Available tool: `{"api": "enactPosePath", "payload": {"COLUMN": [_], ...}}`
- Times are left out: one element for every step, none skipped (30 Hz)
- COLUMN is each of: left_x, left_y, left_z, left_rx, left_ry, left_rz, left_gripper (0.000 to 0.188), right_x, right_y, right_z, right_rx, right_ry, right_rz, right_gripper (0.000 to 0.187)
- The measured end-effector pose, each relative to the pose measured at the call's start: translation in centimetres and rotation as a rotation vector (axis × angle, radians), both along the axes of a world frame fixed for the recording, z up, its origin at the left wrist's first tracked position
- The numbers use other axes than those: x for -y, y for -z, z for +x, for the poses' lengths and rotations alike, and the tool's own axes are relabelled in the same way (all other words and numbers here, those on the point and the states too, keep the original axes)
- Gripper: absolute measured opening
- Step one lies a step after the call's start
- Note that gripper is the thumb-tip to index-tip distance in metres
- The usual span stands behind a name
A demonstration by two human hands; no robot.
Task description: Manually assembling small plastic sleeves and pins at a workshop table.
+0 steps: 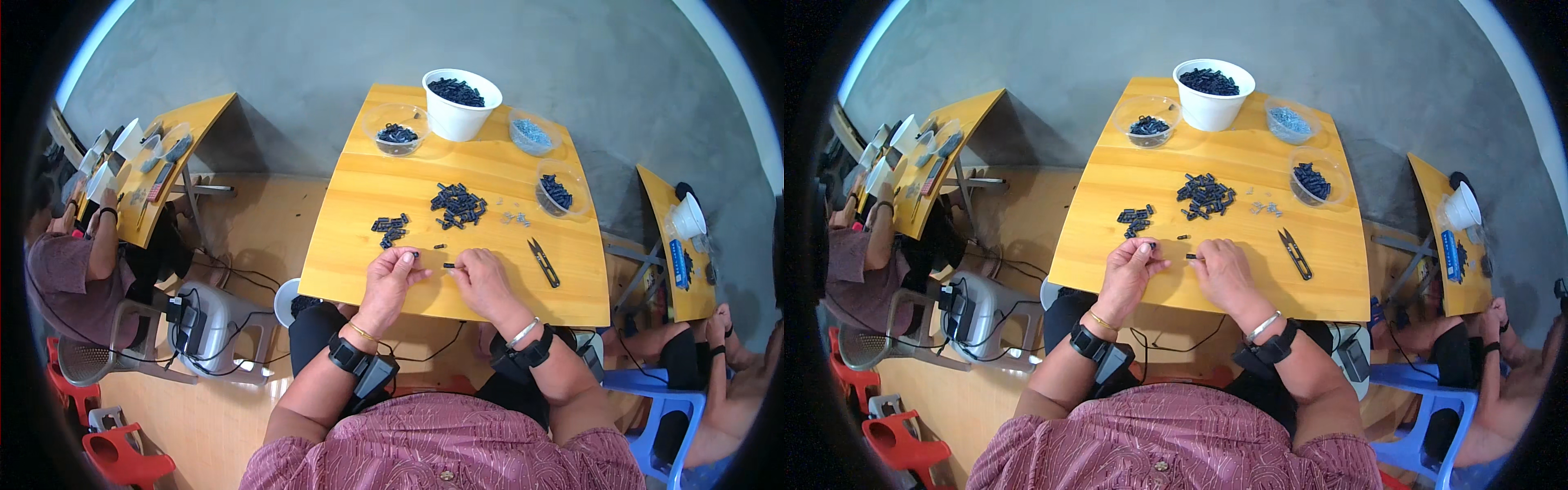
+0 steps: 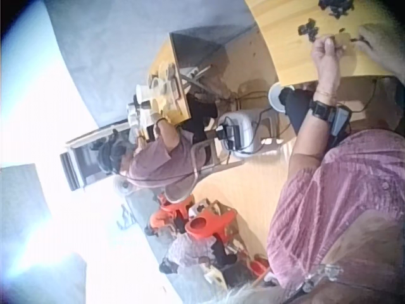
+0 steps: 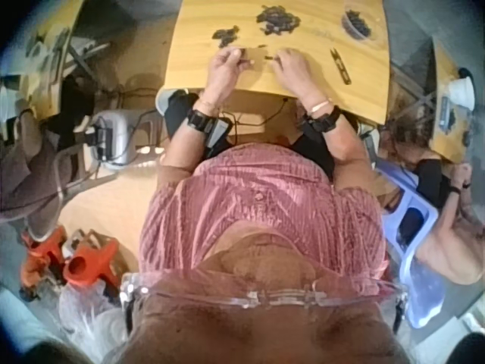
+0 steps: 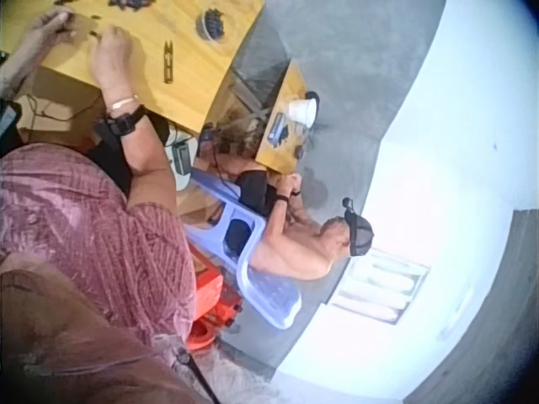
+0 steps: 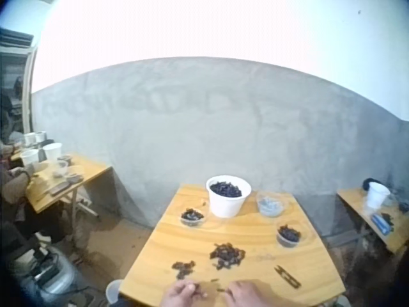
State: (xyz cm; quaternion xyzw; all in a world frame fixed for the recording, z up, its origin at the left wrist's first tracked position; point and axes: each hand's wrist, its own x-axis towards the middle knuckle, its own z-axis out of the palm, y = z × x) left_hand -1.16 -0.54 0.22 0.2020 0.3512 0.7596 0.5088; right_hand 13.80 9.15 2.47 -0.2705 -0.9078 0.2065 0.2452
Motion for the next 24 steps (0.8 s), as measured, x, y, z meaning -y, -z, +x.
{"api": "enactPosePath", "payload": {"left_x": [-0.2,-0.4,-0.7,-0.8,-1.0,-1.2,-1.1,-1.0,-0.9,-0.7,-0.3,-0.1,0.0,0.0,0.2,0.2,0.2,0.2,0.1,0.0,0.0,0.1,0.1,0.3], "left_y": [0.0,0.2,0.4,0.5,0.7,0.6,0.4,0.2,0.0,0.1,0.3,0.5,0.5,0.4,0.2,-0.1,-0.2,-0.3,-0.3,-0.3,-0.2,-0.1,0.0,0.3], "left_z": [0.1,0.2,0.2,0.2,0.2,0.4,0.5,0.5,0.5,0.4,0.1,-0.1,-0.2,-0.2,-0.2,-0.1,0.0,0.1,0.2,0.3,0.3,0.3,0.4,0.4], "left_rx": [-0.002,-0.002,-0.005,-0.01,-0.018,-0.023,-0.024,-0.036,-0.049,-0.049,-0.025,-0.001,0.003,0.004,-0.025,-0.051,-0.049,-0.072,-0.095,-0.093,-0.131,-0.169,-0.168,-0.242], "left_ry": [-0.006,0.011,0.028,0.022,0.024,0.032,0.037,0.028,0.021,0.03,0.062,0.093,0.093,0.1,0.1,0.107,0.113,0.111,0.106,0.109,0.104,0.099,0.101,0.094], "left_rz": [-0.002,-0.027,-0.052,-0.051,-0.06,-0.067,-0.064,-0.073,-0.081,-0.074,-0.02,0.035,0.03,0.036,0.017,0.0,0.002,0.01,0.016,0.017,0.023,0.029,0.029,0.017], "left_gripper": [0.013,0.013,0.013,0.013,0.014,0.015,0.015,0.015,0.014,0.014,0.015,0.015,0.013,0.013,0.012,0.011,0.011,0.011,0.011,0.011,0.011,0.011,0.011,0.011], "right_x": [0.3,0.5,0.5,0.5,0.4,-0.1,-0.9,-1.4,-1.7,-1.9,-2.2,-2.8,-3.6,-4.5,-6.3,-8.4,-10.2,-11.7,-12.8,-13.7,-14.6,-15.4,-16.0,-16.1], "right_y": [-0.1,-0.2,-0.1,0.0,0.1,0.3,0.6,0.7,0.7,0.6,0.5,0.4,0.4,0.4,0.4,0.1,-0.4,-0.9,-1.1,-1.3,-1.4,-1.2,-0.8,-0.9], "right_z": [-0.5,-1.0,-1.4,-1.9,-2.3,-2.4,-2.6,-2.5,-2.3,-2.0,-1.6,-1.1,-0.3,0.6,1.6,2.8,3.7,4.2,4.2,4.2,4.0,3.7,3.2,2.5], "right_rx": [0.032,0.063,0.058,0.064,0.069,0.068,0.034,0.0,0.001,-0.01,-0.02,-0.02,-0.022,-0.025,-0.033,-0.039,-0.035,-0.031,-0.029,0.019,0.067,0.068,0.11,0.152], "right_ry": [-0.023,-0.045,-0.051,-0.048,-0.043,-0.04,-0.008,0.026,0.034,0.026,0.019,0.028,0.051,0.072,0.149,0.231,0.288,0.347,0.35,0.364,0.375,0.377,0.369,0.358], "right_rz": [0.016,0.033,0.034,0.088,0.143,0.145,0.192,0.24,0.246,0.163,0.08,0.087,0.089,0.09,0.066,0.045,0.018,-0.008,-0.006,0.003,0.012,0.012,0.007,-0.001], "right_gripper": [0.013,0.012,0.012,0.012,0.011,0.011,0.01,0.009,0.009,0.008,0.008,0.008,0.007,0.006,0.006,0.006,0.007,0.008,0.008,0.01,0.011,0.011,0.012,0.013]}}
